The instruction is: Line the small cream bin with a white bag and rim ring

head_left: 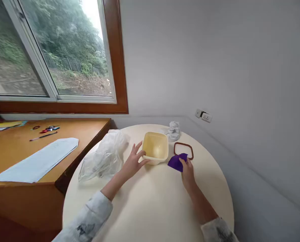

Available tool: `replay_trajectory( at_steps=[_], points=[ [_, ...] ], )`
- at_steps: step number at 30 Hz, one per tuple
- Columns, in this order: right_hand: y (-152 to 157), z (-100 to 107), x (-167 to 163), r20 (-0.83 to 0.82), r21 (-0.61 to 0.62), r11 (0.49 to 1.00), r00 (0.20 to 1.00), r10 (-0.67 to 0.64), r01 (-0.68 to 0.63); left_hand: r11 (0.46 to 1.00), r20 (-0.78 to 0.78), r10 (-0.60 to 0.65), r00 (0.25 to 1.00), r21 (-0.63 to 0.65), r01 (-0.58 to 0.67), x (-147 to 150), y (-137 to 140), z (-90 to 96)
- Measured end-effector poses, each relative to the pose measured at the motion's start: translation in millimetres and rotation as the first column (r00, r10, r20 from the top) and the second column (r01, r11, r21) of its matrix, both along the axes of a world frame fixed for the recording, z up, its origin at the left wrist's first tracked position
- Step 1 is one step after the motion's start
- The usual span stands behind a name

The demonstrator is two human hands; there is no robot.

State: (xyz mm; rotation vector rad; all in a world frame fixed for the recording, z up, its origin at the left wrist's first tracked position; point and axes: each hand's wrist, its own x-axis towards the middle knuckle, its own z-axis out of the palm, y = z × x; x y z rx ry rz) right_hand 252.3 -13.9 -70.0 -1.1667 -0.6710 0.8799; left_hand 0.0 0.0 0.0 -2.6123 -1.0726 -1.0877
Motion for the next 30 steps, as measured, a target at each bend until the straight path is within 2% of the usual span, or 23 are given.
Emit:
replay_trajectory(
  at_steps=[4, 7, 9, 12, 15, 17, 18, 20, 23, 26, 30],
  points=[
    [-3.3, 15.4, 12.9, 0.025, 0.04, 0.997, 0.998, -0.061, 0.06, 0.998, 0.038, -0.006, 0.999, 0.061, 0.003, -6.3, -16.2, -11.7],
    [-4.5, 43.6, 22.8, 0.052, 0.085, 0.994, 0.996, -0.069, 0.064, 0.995, 0.081, -0.013, 0.997, 0.096, 0.005, -6.5, -22.7, -20.9],
    [-7.1, 70.2, 25.5, 0.087, 0.151, 0.988, 0.996, 0.003, -0.016, 0.993, 0.127, 0.003, 0.992, 0.113, -0.018, -4.9, -24.8, -26.8],
    [-12.6, 111.2, 17.1, 0.129, 0.244, 0.949, 0.977, 0.173, -0.2, 0.99, 0.175, 0.032, 0.984, 0.132, -0.056, -2.7, -25.8, -33.8],
    [-12.4, 137.3, -5.7, 0.204, 0.263, 0.901, 0.932, 0.299, -0.346, 0.985, 0.147, 0.007, 0.989, 0.169, -0.033, -3.2, -25.8, -36.8],
    [-7.4, 141.8, -24.2, 0.315, 0.234, 0.876, 0.886, 0.341, -0.421, 0.983, 0.121, -0.008, 0.993, 0.185, -0.014, -4.6, -26.0, -37.0],
    [-4.3, 140.6, -33.0, 0.398, 0.211, 0.881, 0.861, 0.318, -0.423, 0.982, 0.116, -0.008, 0.993, 0.187, -0.014, -5.4, -26.3, -36.8],
    [1.2, 134.2, -47.3, 0.595, 0.175, 0.92, 0.782, 0.186, -0.352, 0.981, 0.112, 0.002, 0.994, 0.191, -0.023, -6.8, -27.2, -36.2],
    [3.1, 122.5, -58.2, 0.807, 0.19, 0.958, 0.591, -0.026, -0.216, 0.977, 0.112, 0.012, 0.994, 0.21, -0.036, -7.7, -28.7, -35.4],
    [-2.3, 116.2, -59.0, 0.865, 0.23, 0.947, 0.493, -0.093, -0.226, 0.974, 0.118, 0.019, 0.993, 0.222, -0.045, -7.5, -29.6, -35.2],
    [-11.8, 115.8, -56.6, 0.874, 0.287, 0.913, 0.47, -0.125, -0.29, 0.973, 0.13, 0.011, 0.991, 0.225, -0.04, -6.1, -30.3, -35.7]
  ],
)
